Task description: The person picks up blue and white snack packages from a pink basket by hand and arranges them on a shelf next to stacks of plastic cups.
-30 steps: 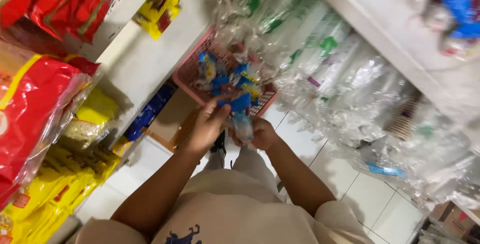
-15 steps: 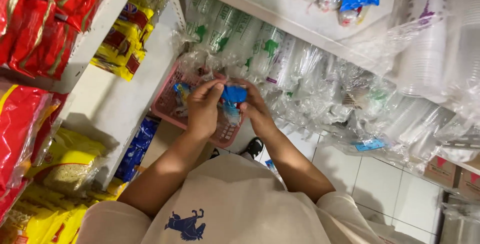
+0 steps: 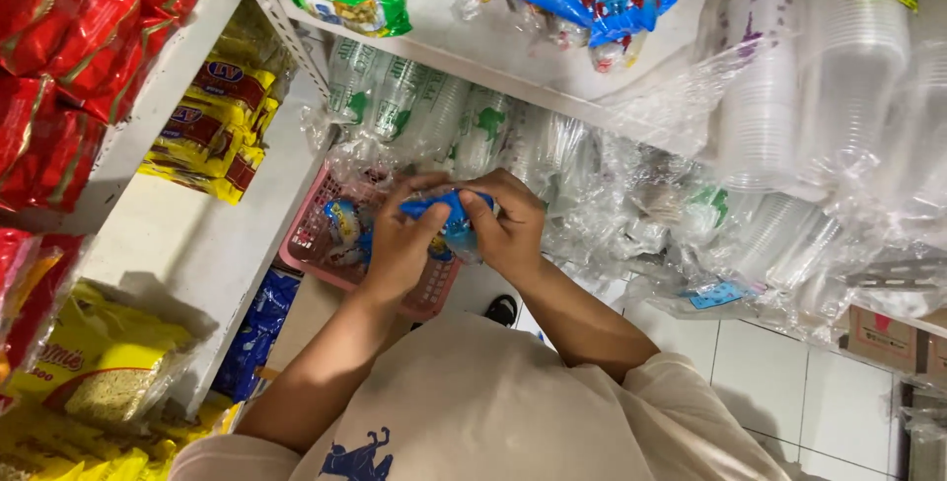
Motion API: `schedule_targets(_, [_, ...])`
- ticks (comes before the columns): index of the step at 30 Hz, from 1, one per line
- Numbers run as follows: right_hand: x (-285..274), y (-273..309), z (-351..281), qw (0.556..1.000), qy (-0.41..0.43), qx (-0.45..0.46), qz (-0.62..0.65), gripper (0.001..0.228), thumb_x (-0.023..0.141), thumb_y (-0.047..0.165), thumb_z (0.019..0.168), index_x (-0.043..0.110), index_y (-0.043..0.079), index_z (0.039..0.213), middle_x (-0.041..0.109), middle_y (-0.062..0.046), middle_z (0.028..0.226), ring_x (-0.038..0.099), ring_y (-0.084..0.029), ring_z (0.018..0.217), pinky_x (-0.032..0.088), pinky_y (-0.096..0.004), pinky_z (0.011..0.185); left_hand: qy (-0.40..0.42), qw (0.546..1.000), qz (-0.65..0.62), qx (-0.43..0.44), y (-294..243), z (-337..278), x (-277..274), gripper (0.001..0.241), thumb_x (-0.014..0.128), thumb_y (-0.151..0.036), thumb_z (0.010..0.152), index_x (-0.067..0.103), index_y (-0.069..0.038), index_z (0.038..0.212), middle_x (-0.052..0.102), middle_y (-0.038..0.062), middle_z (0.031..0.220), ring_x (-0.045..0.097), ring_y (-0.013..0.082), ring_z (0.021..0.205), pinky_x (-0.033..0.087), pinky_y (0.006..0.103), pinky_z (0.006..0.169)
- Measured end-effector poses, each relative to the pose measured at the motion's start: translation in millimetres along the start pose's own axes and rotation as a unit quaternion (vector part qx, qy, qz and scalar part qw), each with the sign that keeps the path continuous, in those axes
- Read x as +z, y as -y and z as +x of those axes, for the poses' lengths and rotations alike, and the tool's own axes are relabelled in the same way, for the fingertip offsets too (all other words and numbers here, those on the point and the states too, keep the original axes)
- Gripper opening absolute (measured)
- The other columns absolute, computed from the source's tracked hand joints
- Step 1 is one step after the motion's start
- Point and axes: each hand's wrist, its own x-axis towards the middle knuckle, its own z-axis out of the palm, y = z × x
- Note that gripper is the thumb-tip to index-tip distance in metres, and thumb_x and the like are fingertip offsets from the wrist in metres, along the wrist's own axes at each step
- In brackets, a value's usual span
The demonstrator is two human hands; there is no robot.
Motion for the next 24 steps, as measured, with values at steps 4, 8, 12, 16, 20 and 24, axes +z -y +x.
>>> schedule_targets(4, [-19, 2, 12, 0.999, -0.008, 0.000, -0.034, 0.009, 0.069, 0.008, 0.100, 0.073, 0.000, 0.098, 0.066, -0.006, 0.084, 0.061, -0.011, 0.073, 0.048, -0.026, 0.067, -0.041, 0.996, 0.066, -0.042, 5, 12, 15, 0.016, 0.071, -0.006, 0.100, 0.071, 0.003, 0.112, 0.073, 0.007, 0.103, 0.066, 0.0105, 0.090, 0.055, 0.0264, 0.080])
schedule_targets(8, [-39, -1, 16, 0.996, -0.067, 0.013, -0.052, 0.011, 0.071, 0.010, 0.101, 0.071, 0.000, 0.096, 0.064, -0.005, 0.081, 0.059, -0.011, 0.073, 0.047, -0.026, 0.067, -0.030, 0.990, 0.125, 0.060, 1, 24, 39, 0.010, 0.071, -0.003, 0.097, 0.073, 0.001, 0.106, 0.076, 0.006, 0.102, 0.069, 0.0091, 0.091, 0.055, 0.0239, 0.084])
schedule_targets(12, [-56, 9, 25, 0.999, -0.044, -0.018, -0.021, 0.013, 0.070, 0.010, 0.100, 0.070, -0.002, 0.102, 0.064, -0.009, 0.090, 0.059, -0.014, 0.081, 0.048, -0.027, 0.073, -0.032, 0.964, 0.234, 0.124, -4, 36, 57, 0.006, 0.074, 0.002, 0.095, 0.074, 0.002, 0.101, 0.075, 0.008, 0.097, 0.068, 0.0090, 0.085, 0.054, 0.0233, 0.076])
schedule_targets(16, [-81, 4, 45, 0.999, 0.023, -0.023, 0.005, 0.015, 0.070, 0.012, 0.100, 0.071, -0.003, 0.104, 0.070, -0.011, 0.095, 0.065, -0.016, 0.084, 0.052, -0.027, 0.076, -0.002, 0.961, 0.239, 0.143, -8, 47, 70, 0.008, 0.074, 0.001, 0.095, 0.075, 0.003, 0.102, 0.074, 0.008, 0.097, 0.066, 0.0091, 0.084, 0.052, 0.0226, 0.074])
schedule_targets(20, [-93, -7, 44, 1.000, -0.011, 0.006, -0.015, 0.015, 0.070, 0.014, 0.103, 0.076, 0.000, 0.102, 0.074, -0.008, 0.089, 0.067, -0.013, 0.077, 0.054, -0.026, 0.071, -0.026, 0.984, 0.148, 0.094, -2, 55, 83, 0.028, 0.075, -0.005, 0.090, 0.064, -0.003, 0.116, 0.073, 0.004, 0.099, 0.068, 0.0077, 0.089, 0.055, 0.0217, 0.079])
schedule_targets(24, [-98, -4, 55, 0.997, -0.012, 0.041, -0.059, 0.018, 0.071, 0.017, 0.102, 0.076, 0.000, 0.101, 0.074, -0.006, 0.085, 0.066, -0.012, 0.072, 0.053, -0.025, 0.067, 0.034, 0.993, 0.113, 0.023, 15, 62, 85, 0.022, 0.066, -0.018, 0.099, 0.073, -0.002, 0.111, 0.075, 0.002, 0.104, 0.067, 0.0074, 0.095, 0.054, 0.0237, 0.088])
